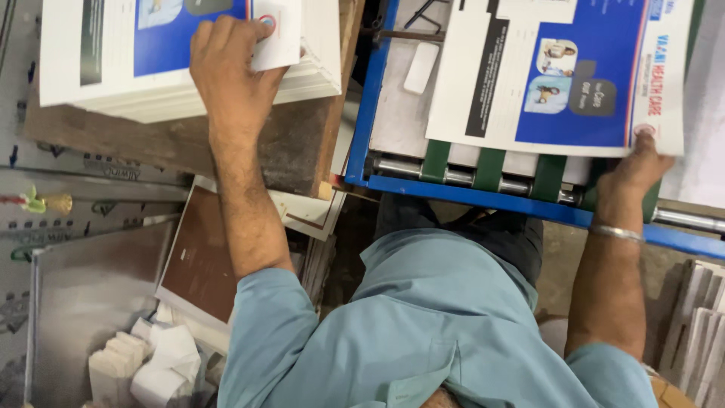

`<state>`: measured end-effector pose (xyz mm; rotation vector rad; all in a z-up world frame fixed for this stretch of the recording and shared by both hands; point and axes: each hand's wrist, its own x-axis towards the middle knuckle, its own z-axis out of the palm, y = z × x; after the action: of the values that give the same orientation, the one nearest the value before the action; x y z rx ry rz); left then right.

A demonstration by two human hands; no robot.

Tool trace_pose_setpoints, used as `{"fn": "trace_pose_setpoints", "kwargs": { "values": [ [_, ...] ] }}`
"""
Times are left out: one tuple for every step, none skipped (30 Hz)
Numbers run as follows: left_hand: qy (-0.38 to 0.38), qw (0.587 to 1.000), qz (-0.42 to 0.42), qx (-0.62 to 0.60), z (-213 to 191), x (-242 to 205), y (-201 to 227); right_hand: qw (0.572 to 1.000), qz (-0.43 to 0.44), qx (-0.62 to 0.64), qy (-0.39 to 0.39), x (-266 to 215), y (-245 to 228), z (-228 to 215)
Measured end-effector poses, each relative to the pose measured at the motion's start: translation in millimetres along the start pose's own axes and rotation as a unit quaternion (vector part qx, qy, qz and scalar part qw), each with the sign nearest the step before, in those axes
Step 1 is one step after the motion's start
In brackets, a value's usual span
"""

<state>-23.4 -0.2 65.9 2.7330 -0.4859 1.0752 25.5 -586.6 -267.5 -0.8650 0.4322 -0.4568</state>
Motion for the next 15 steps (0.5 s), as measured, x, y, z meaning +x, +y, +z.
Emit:
{"fn": "trace_pose_setpoints", "kwargs": {
  "values": [
    [-0.002, 1.0, 0.007, -0.011, 0.2, 1.2, 0.3, 1.0, 0.013, 0.0, -0.005, 1.9, -0.6, 2.5],
    [-0.011, 1.0, -0.006, -0.012, -0.3, 1.5, 1.0, 1.0, 0.024, -0.005, -0.018, 2.8, -1.3, 6.7],
    [-0.021, 1.0, -0.016, -0.015, -0.4, 1.2, 1.8, 0.999, 0.034, -0.01, -0.028, -0.2, -3.4, 8.7],
    [-0.032, 0.999, -0.027, -0.017, -0.7, 0.3, 2.6, 0.998, 0.044, -0.015, -0.038, -3.9, -6.9, 10.7],
    [-0.036, 0.999, -0.027, -0.012, -0.5, -0.3, 2.6, 0.995, 0.071, -0.067, -0.033, -7.9, -10.4, 13.7],
    [-0.039, 0.999, -0.026, -0.007, -0.5, -1.4, 2.8, 0.988, 0.099, -0.118, -0.027, -12.3, -14.1, 15.8],
    [-0.044, 0.999, -0.026, -0.004, 1.2, -2.9, 4.6, 0.987, 0.118, -0.095, -0.049, -15.8, -17.8, 16.5],
    [-0.04, 0.999, -0.022, 0.001, 3.7, -4.5, 7.2, 0.985, 0.136, -0.073, -0.071, -18.3, -21.3, 15.9],
    [-0.039, 0.999, -0.021, 0.008, 3.8, -8.1, 10.6, 0.984, 0.137, -0.092, -0.067, -19.8, -24.1, 14.2],
    [-0.037, 0.999, -0.019, 0.015, 4.0, -10.2, 13.2, 0.982, 0.139, -0.11, -0.063, -20.6, -24.1, 13.4],
    [-0.047, 0.999, -0.016, 0.017, 2.8, -10.7, 13.9, 0.979, 0.142, -0.129, -0.063, -22.1, -23.6, 11.8],
    [-0.057, 0.998, -0.013, 0.019, 1.4, -9.6, 13.4, 0.98, 0.138, -0.132, -0.053, -24.7, -23.1, 8.9],
    [-0.066, 0.997, -0.014, 0.023, -1.3, -10.6, 13.9, 0.98, 0.135, -0.136, -0.047, -24.7, -22.0, 8.0],
    [-0.072, 0.997, -0.015, 0.019, -3.7, -10.8, 13.7, 0.98, 0.133, -0.14, -0.042, -25.8, -21.4, 6.3],
    [-0.079, 0.997, -0.018, 0.017, -7.0, -12.9, 14.3, 0.981, 0.139, -0.132, -0.04, -27.1, -20.6, 4.9]
  ]
}}
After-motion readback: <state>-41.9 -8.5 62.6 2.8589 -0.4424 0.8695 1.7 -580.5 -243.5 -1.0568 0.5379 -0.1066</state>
